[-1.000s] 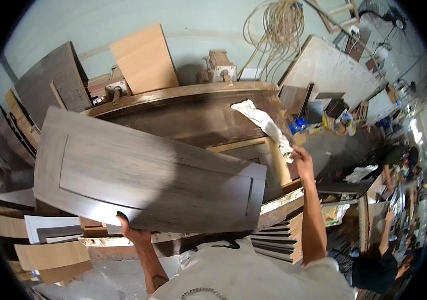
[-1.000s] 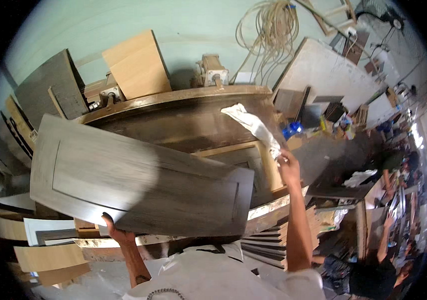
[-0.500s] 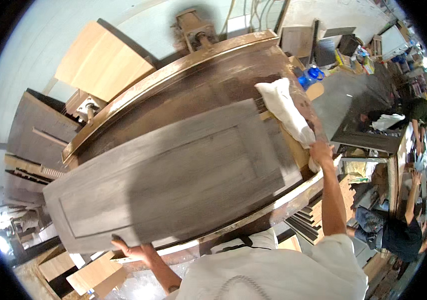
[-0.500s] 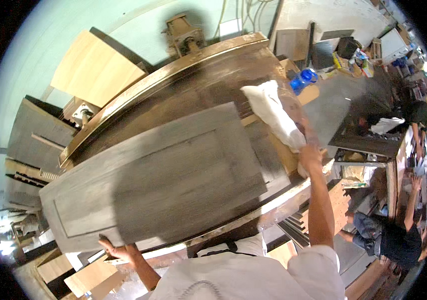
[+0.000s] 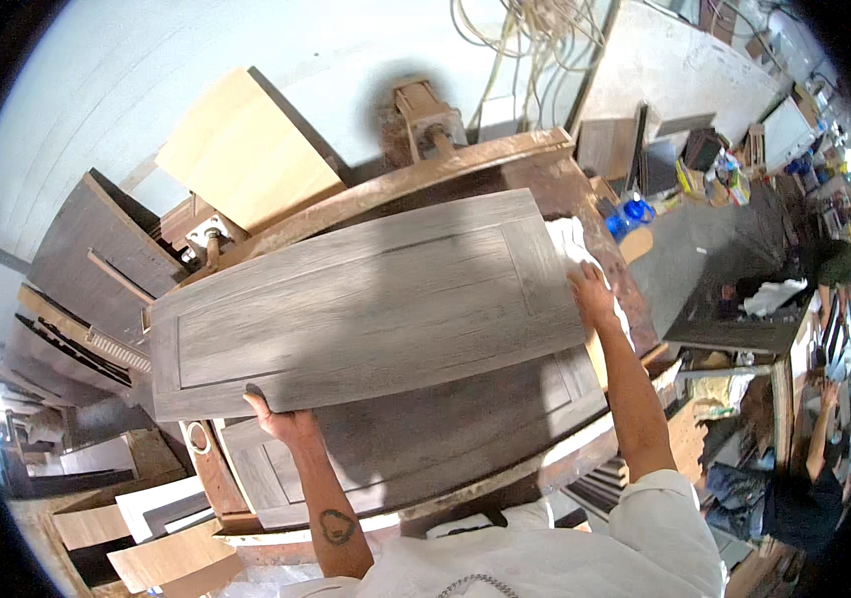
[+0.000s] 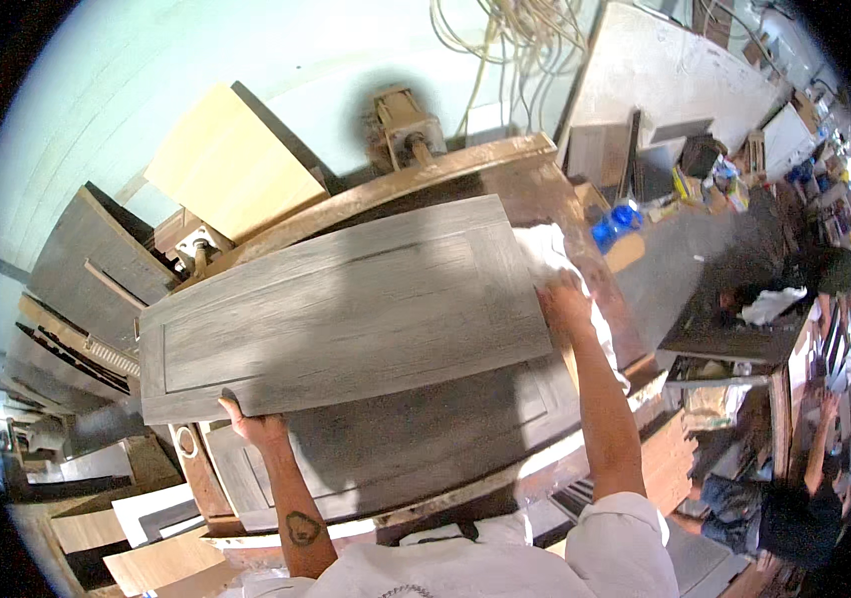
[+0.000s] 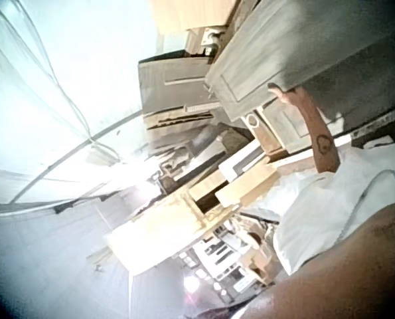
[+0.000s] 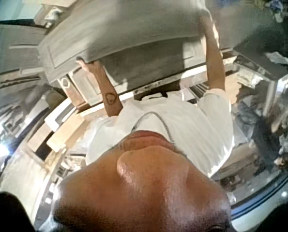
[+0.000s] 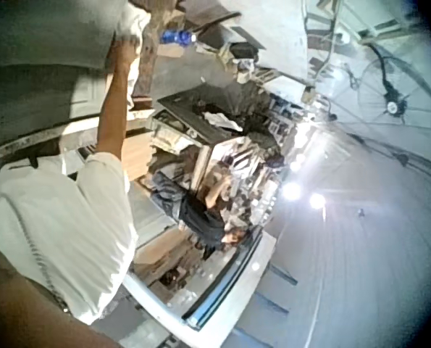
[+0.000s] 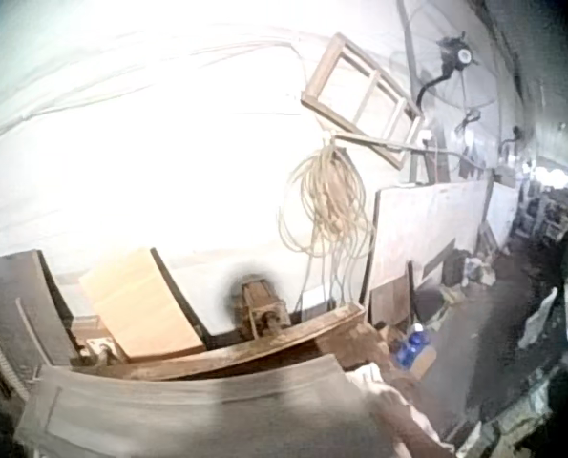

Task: The person wipes and polishes wooden furniture panels by hand using a white cloth, picking up each panel, placing it on a workbench, and rubbing the surface.

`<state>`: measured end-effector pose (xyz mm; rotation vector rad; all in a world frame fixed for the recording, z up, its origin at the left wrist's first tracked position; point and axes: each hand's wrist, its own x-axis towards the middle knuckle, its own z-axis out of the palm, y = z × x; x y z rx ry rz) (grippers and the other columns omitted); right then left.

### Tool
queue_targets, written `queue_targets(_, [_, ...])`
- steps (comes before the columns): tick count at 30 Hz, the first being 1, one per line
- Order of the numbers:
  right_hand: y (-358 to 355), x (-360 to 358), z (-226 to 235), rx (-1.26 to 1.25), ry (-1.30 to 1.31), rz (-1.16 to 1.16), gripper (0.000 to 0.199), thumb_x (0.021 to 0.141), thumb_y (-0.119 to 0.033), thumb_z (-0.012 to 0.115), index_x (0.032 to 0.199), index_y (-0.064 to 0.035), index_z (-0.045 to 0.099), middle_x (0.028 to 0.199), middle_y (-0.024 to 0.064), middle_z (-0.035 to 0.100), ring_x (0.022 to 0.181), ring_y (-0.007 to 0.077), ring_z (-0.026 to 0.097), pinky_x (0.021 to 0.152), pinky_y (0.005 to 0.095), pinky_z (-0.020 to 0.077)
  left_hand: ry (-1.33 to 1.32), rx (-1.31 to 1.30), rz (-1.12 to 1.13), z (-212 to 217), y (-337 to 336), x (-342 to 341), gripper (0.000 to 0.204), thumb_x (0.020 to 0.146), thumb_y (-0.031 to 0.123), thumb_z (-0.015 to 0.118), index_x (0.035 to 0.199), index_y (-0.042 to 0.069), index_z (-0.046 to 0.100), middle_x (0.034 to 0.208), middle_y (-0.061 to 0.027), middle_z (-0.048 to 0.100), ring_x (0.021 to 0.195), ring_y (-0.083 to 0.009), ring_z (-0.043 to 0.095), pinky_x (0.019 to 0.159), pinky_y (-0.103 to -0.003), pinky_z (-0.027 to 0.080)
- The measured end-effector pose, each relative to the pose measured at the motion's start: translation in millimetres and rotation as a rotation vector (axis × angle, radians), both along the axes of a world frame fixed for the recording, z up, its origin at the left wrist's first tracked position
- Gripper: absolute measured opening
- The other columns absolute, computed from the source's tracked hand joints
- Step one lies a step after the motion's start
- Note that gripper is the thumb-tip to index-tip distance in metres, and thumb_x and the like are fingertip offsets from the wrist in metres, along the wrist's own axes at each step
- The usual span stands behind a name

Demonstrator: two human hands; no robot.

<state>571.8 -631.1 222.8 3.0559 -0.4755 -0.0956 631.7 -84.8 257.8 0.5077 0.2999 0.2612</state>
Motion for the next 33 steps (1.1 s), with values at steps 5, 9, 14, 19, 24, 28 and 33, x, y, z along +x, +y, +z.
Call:
queue_targets(5, [-54, -42, -27, 0.139, 0.182, -0.28, 0.048, 0.092, -0.04, 0.044, 0.13, -0.0111, 0.048, 0.132, 0.0178, 0.047, 0.123, 0.0322, 0.044, 0.098, 0.0516, 0.0367, 0.01, 0.264, -0.036, -11, -29, 23, 0.05, 0.094, 0.042, 0.046, 0.125, 0.002, 0.043, 0.116, -0.013, 0.053, 0.109, -0.0302, 0.051, 0.094, -0.046, 0.044])
queue_targets(9, [5, -3, -10, 0.016, 0.181, -0.646, 0.052, 0.09, -0.042, 0.047, 0.13, -0.0086, 0.047, 0.133, 0.0188, 0.047, 0.12, 0.0326, 0.047, 0.096, 0.0503, 0.0392, 0.133, -0.081, 0.018, -8, -28, 33, 0.056, 0.09, 0.04, 0.055, 0.127, 0.001, 0.042, 0.119, -0.0134, 0.052, 0.114, -0.0298, 0.047, 0.098, -0.048, 0.041])
queue_targets(14, [-18, 40, 5, 0.735, -0.434, -0.316, 0.056, 0.094, -0.041, 0.046, 0.129, 0.0025, 0.046, 0.131, 0.0198, 0.05, 0.118, 0.0346, 0.05, 0.099, 0.037, 0.0377, 0.175, -0.268, 0.011, -36, -71, 63, 0.061, 0.086, 0.043, 0.061, 0.128, 0.001, 0.043, 0.124, -0.0123, 0.049, 0.114, -0.0298, 0.047, 0.099, -0.048, 0.039])
queue_targets(19, [34, 142, -2, 0.427, 0.148, -0.104, 0.062, 0.092, -0.044, 0.047, 0.131, 0.0041, 0.044, 0.133, 0.0254, 0.045, 0.126, 0.0386, 0.04, 0.104, 0.0395, 0.0309, 0.235, -0.401, 0.006, -34, -71, 54, 0.056, 0.093, 0.041, 0.05, 0.132, 0.003, 0.039, 0.133, -0.0111, 0.044, 0.121, -0.0296, 0.043, 0.103, -0.048, 0.035])
queue_targets(24, [8, 178, -31, 0.358, -0.042, -0.163, 0.061, 0.089, -0.043, 0.052, 0.128, 0.004, 0.047, 0.132, 0.0261, 0.046, 0.122, 0.0404, 0.044, 0.101, 0.0437, 0.0337, 0.396, -0.435, -0.192, -29, -75, 52, 0.069, 0.095, 0.046, 0.043, 0.141, 0.0, 0.02, 0.137, -0.0171, 0.037, 0.125, -0.032, 0.04, 0.104, -0.049, 0.036])
queue_targets(28, [-14, 181, -27, 0.519, -0.074, -0.127, 0.06, 0.088, -0.041, 0.054, 0.127, 0.0051, 0.048, 0.129, 0.0259, 0.049, 0.12, 0.0399, 0.046, 0.1, 0.0434, 0.0348, 0.639, -0.121, -0.893, 2, -39, 47, 0.076, 0.093, 0.049, 0.046, 0.136, -0.009, 0.023, 0.122, -0.034, 0.047, 0.105, -0.0378, 0.057, 0.088, -0.047, 0.051])
queue_targets(33, [10, 163, -40, 0.256, 0.0, -0.019, 0.065, 0.088, -0.041, 0.055, 0.131, 0.0056, 0.041, 0.132, 0.0267, 0.045, 0.123, 0.0408, 0.042, 0.103, 0.0437, 0.0318, 0.506, 0.737, -0.667, -22, 37, 78, 0.065, 0.091, 0.051, 0.047, 0.124, -0.005, 0.05, 0.102, -0.0272, 0.062, 0.105, -0.0363, 0.059, 0.083, -0.047, 0.051])
